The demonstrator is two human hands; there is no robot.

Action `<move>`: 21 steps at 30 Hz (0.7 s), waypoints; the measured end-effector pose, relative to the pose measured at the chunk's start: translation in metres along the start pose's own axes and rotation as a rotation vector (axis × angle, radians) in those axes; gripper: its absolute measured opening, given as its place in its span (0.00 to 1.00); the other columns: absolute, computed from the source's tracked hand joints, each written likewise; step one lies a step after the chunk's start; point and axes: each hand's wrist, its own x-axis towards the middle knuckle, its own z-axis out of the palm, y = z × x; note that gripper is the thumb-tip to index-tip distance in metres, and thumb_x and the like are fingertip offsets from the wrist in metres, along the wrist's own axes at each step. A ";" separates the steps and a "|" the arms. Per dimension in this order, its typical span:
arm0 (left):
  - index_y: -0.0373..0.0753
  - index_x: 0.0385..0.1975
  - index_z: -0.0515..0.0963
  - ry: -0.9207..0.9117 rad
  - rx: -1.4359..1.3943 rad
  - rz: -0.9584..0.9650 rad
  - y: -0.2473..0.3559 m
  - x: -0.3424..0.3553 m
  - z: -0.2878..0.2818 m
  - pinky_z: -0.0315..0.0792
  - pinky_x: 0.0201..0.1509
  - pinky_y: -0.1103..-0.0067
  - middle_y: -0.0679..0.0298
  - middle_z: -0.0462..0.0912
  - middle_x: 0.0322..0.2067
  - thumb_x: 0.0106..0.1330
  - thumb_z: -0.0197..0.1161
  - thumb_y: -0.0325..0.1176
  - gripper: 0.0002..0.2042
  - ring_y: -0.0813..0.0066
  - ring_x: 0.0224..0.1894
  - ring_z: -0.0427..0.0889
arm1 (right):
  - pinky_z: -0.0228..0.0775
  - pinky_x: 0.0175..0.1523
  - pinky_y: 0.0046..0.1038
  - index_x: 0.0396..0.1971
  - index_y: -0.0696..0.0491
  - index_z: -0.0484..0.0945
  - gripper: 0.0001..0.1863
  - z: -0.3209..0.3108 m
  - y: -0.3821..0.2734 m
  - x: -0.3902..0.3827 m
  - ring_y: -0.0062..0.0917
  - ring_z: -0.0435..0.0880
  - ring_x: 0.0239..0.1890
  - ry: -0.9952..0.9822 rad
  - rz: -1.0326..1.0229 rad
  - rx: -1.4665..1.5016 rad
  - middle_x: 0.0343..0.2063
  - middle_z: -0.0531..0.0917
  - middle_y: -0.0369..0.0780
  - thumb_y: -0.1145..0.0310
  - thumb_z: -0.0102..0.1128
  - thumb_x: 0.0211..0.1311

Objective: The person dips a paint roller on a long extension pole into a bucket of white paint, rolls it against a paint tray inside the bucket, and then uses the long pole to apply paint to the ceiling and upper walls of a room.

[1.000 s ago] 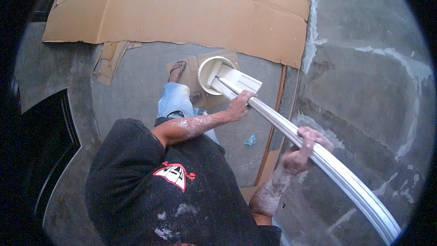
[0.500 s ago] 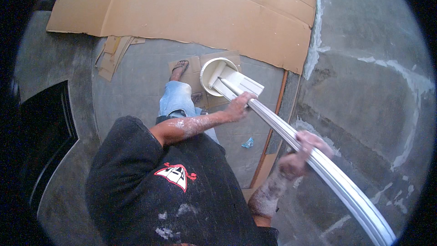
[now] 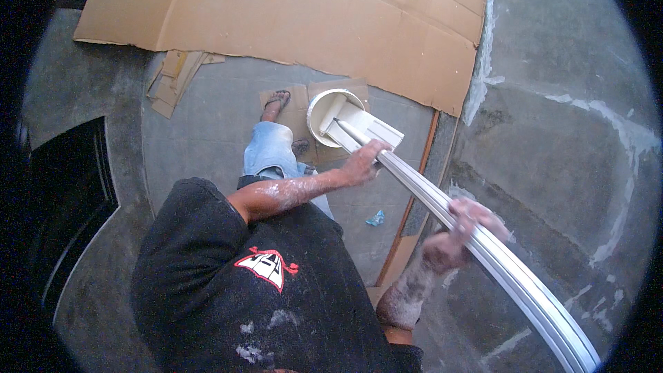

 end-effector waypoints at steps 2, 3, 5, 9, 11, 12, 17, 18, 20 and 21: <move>0.36 0.46 0.70 -0.061 -0.001 -0.061 0.003 -0.003 -0.007 0.71 0.53 0.65 0.53 0.74 0.43 0.53 0.63 0.22 0.19 0.54 0.49 0.75 | 0.75 0.31 0.27 0.36 0.54 0.67 0.09 -0.006 0.009 -0.006 0.22 0.78 0.24 -0.036 -0.054 0.071 0.23 0.75 0.37 0.69 0.55 0.59; 0.36 0.46 0.70 -0.087 0.001 -0.093 0.005 -0.006 -0.008 0.71 0.54 0.65 0.53 0.74 0.44 0.53 0.63 0.22 0.19 0.54 0.49 0.75 | 0.75 0.32 0.26 0.37 0.53 0.65 0.09 -0.013 0.011 -0.008 0.22 0.78 0.23 -0.057 -0.080 0.112 0.23 0.76 0.38 0.70 0.54 0.60; 0.38 0.47 0.69 -0.065 -0.016 -0.008 0.035 -0.012 -0.009 0.73 0.52 0.67 0.54 0.74 0.44 0.53 0.63 0.23 0.20 0.55 0.51 0.75 | 0.74 0.36 0.25 0.38 0.51 0.66 0.12 -0.038 -0.014 0.011 0.22 0.78 0.27 -0.153 -0.070 0.122 0.23 0.75 0.37 0.64 0.55 0.59; 0.39 0.47 0.69 -0.137 -0.076 -0.011 0.085 -0.007 -0.015 0.72 0.53 0.66 0.55 0.74 0.44 0.54 0.63 0.24 0.19 0.54 0.50 0.75 | 0.72 0.44 0.32 0.38 0.49 0.69 0.14 -0.051 -0.058 0.037 0.24 0.78 0.33 -0.236 0.135 0.396 0.26 0.75 0.37 0.58 0.55 0.55; 0.38 0.47 0.69 -0.116 -0.078 -0.018 0.069 -0.004 -0.013 0.72 0.54 0.66 0.54 0.74 0.45 0.54 0.63 0.24 0.19 0.53 0.50 0.75 | 0.65 0.50 0.37 0.35 0.49 0.70 0.16 -0.055 -0.043 0.040 0.25 0.76 0.37 -0.431 0.206 0.562 0.26 0.74 0.37 0.55 0.56 0.52; 0.38 0.47 0.69 -0.127 -0.057 -0.047 0.056 0.000 -0.014 0.71 0.54 0.66 0.54 0.74 0.45 0.53 0.63 0.23 0.20 0.53 0.50 0.75 | 0.66 0.49 0.36 0.34 0.49 0.70 0.14 -0.044 -0.031 0.033 0.24 0.75 0.35 -0.417 0.218 0.579 0.25 0.74 0.36 0.57 0.56 0.53; 0.38 0.47 0.70 -0.047 -0.005 -0.083 0.007 -0.005 -0.013 0.72 0.54 0.67 0.54 0.75 0.44 0.53 0.63 0.22 0.20 0.53 0.50 0.75 | 0.69 0.43 0.35 0.28 0.49 0.66 0.10 -0.012 0.004 -0.002 0.23 0.73 0.27 -0.329 0.217 0.514 0.21 0.72 0.36 0.60 0.55 0.54; 0.38 0.47 0.70 -0.045 -0.015 -0.057 0.018 -0.006 -0.016 0.72 0.54 0.67 0.54 0.74 0.44 0.53 0.63 0.22 0.20 0.53 0.50 0.75 | 0.70 0.42 0.35 0.28 0.49 0.67 0.10 -0.018 -0.003 0.004 0.24 0.74 0.26 -0.329 0.208 0.497 0.20 0.72 0.36 0.59 0.54 0.55; 0.38 0.47 0.70 -0.049 -0.060 -0.019 0.051 -0.010 -0.021 0.71 0.54 0.67 0.53 0.74 0.44 0.53 0.63 0.22 0.19 0.54 0.51 0.75 | 0.71 0.40 0.33 0.27 0.48 0.67 0.10 -0.035 -0.032 0.025 0.23 0.74 0.24 -0.333 0.229 0.521 0.18 0.72 0.35 0.57 0.51 0.57; 0.38 0.47 0.70 -0.082 -0.071 -0.026 0.070 -0.011 -0.022 0.71 0.54 0.66 0.53 0.74 0.44 0.53 0.63 0.22 0.19 0.54 0.51 0.75 | 0.70 0.40 0.32 0.26 0.47 0.67 0.10 -0.047 -0.047 0.030 0.21 0.74 0.24 -0.270 0.232 0.518 0.18 0.72 0.34 0.56 0.50 0.57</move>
